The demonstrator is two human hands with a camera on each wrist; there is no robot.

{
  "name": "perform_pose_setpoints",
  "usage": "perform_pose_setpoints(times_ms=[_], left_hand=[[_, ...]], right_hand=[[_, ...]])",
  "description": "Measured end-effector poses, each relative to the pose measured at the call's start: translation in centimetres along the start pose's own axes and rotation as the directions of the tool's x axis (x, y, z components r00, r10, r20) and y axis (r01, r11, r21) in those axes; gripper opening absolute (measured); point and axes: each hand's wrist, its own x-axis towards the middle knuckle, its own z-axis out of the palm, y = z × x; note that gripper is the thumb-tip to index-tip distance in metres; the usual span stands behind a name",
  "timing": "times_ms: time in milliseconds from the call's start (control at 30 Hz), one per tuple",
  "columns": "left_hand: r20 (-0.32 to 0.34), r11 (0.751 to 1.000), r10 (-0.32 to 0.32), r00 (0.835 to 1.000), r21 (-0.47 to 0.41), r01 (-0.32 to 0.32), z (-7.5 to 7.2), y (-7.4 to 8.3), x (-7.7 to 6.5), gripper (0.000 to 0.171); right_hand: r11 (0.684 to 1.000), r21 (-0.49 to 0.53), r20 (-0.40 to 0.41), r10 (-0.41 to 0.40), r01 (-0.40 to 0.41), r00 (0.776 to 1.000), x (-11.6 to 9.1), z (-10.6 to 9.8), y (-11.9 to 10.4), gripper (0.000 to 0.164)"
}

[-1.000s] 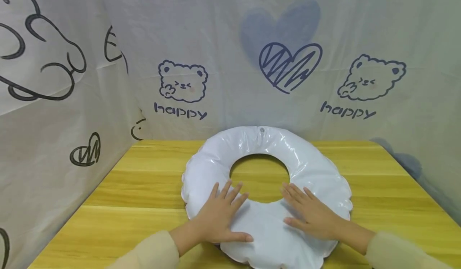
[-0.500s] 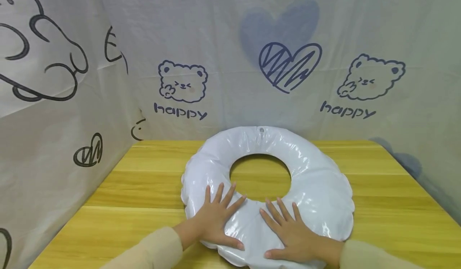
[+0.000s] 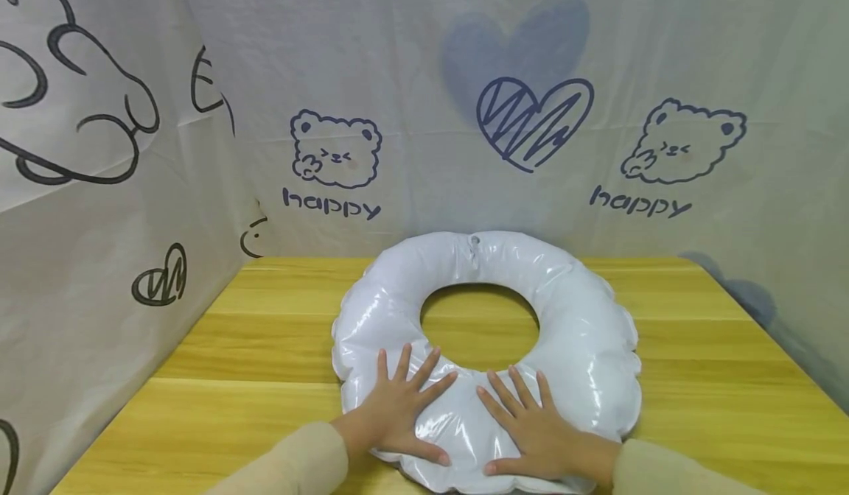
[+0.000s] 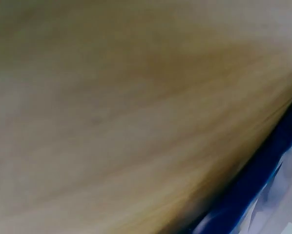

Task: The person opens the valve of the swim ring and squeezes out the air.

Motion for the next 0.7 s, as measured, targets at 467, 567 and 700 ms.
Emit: perform_pose_setpoints(times_ms=[467, 567, 700], left_hand=[[0.062, 1.0, -0.019, 0.998, 0.019, 0.018, 0.4, 0.2, 0.4, 0.099], [0.065, 0.999, -0.016, 0.998, 0.037, 0.014, 0.5, 0.2, 0.6, 0.098], [0.078, 0.998, -0.022, 0.997, 0.054, 0.018, 0.5, 0.2, 0.6, 0.098]], right_hand=[[0.995, 0.067, 0.167, 0.063, -0.075, 0.984, 1.0, -0.6, 0.2, 0.094], [0.994, 0.068, 0.185, 0.066, -0.08, 0.981, 1.0, -0.7, 0.1, 0.093], [0.995, 0.054, 0.205, 0.066, -0.079, 0.977, 1.1, -1.0, 0.1, 0.092]])
